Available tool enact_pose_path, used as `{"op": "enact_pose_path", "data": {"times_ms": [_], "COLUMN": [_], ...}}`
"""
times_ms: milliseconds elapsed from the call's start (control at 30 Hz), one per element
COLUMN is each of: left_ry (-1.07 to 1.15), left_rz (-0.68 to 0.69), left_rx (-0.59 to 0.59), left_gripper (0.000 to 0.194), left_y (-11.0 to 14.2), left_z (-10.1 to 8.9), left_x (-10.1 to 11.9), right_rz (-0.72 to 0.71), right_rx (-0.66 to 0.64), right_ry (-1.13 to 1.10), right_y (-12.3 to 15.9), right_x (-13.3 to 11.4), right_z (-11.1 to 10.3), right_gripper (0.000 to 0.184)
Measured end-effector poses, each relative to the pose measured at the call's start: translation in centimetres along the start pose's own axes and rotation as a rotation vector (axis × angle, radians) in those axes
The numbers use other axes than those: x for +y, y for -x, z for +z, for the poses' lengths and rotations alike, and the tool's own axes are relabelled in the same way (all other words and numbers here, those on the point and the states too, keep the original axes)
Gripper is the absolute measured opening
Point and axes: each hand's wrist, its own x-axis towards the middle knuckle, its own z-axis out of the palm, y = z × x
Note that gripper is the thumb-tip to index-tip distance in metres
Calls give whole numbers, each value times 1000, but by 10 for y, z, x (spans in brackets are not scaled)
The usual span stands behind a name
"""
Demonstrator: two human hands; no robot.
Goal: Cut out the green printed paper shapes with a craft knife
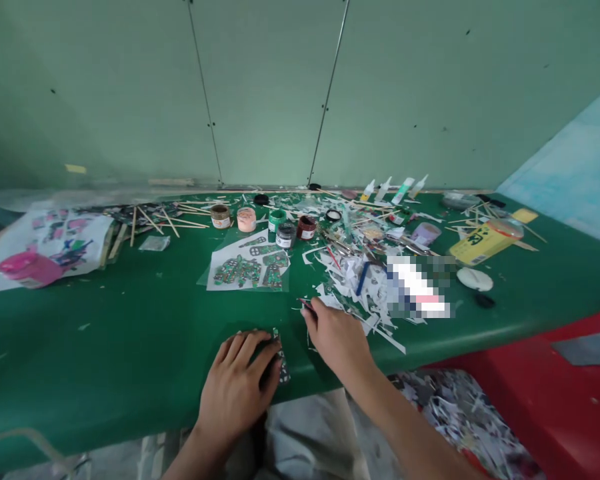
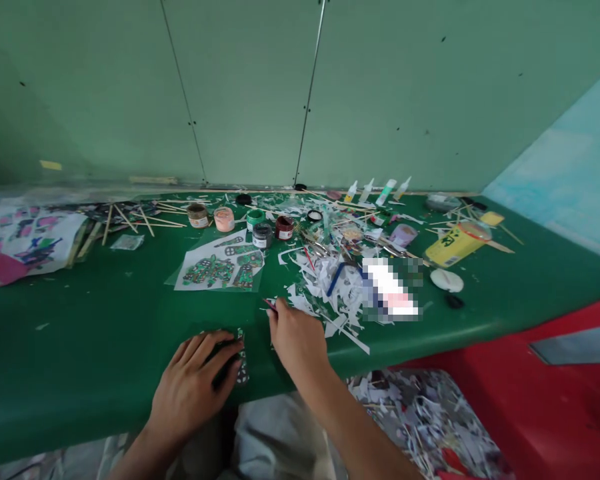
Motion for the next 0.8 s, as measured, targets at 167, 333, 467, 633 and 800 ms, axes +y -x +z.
{"op": "enact_pose_path", "data": {"times_ms": [167,333,467,633,800], "left_ry": [18,26,44,62,78], "left_rz": [-30,-22,-42,-81,-74], "left_rx": [11,9,3,-4,-19], "left_gripper": [17,16,12,9,10], "left_y": [1,1,1,-1,-2], "left_z": [1,1,2,2,2], "left_x": [0,0,1,2,2], "right_rz": [-188,-245,-213,-245,-81], "right_rx": [16,10,-19,-44,-26], "right_ry": [-199,-277,-169,-174,-55], "right_y": [13,17,16,18,9], "right_x": [-5,-7,-9,-4,20], "right_z": [8,18,23,19,3], "right_gripper": [26,25,20,15,22]}}
